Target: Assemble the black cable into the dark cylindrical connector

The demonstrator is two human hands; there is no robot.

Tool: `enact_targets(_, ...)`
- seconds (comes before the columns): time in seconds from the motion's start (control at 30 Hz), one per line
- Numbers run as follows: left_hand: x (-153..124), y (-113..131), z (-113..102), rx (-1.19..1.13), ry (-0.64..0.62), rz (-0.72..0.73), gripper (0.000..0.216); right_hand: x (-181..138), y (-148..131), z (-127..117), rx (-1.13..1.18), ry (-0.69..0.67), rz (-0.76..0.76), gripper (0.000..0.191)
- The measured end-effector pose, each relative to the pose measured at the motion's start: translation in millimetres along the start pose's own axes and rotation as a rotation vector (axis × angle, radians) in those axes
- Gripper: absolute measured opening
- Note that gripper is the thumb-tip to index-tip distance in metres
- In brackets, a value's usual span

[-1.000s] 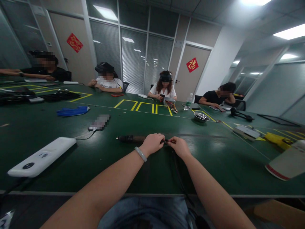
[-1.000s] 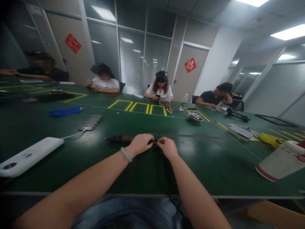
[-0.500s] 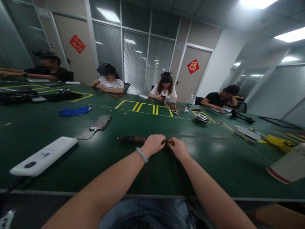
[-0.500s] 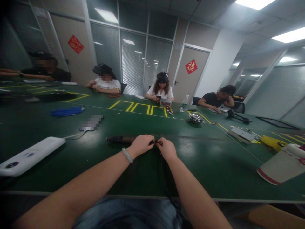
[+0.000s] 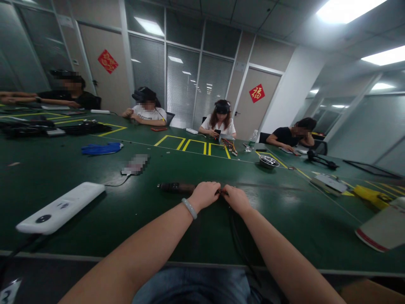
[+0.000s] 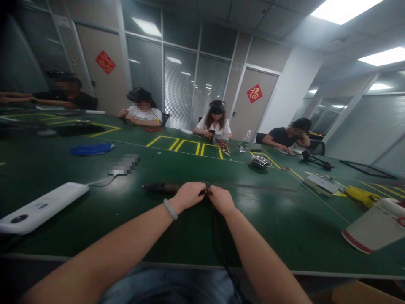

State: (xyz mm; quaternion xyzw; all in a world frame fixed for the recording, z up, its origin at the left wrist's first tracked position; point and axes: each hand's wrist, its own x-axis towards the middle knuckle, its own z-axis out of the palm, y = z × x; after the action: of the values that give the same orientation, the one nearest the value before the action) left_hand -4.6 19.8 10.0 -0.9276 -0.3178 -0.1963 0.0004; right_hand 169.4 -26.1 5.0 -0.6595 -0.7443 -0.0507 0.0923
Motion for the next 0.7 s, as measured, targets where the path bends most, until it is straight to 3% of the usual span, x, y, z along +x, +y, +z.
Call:
enact_targets(0.2, -3, -1, -3, -0.044, 0.070, 0.057, 0.025, 9, 1, -3, -0.079, 0.001, -0.063, 0.013)
enact_targets(0.33, -8, -6, -10, -0.086, 0.140, 0.105, 0.039, 8, 25, -6, -0.084, 0.030, -0.015, 0.011)
enact_targets(0.5, -10, -19, -7, -0.105, 0.159, 0.061, 0.047, -43, 118, -17, -0.122, 0.057, 0.291, 0.019)
enact_targets(0.7, -8, -28, 13, -0.099, 0.046, 0.036, 0.056, -151, 243, -28, -0.175, 0.031, 0.895, 0.031)
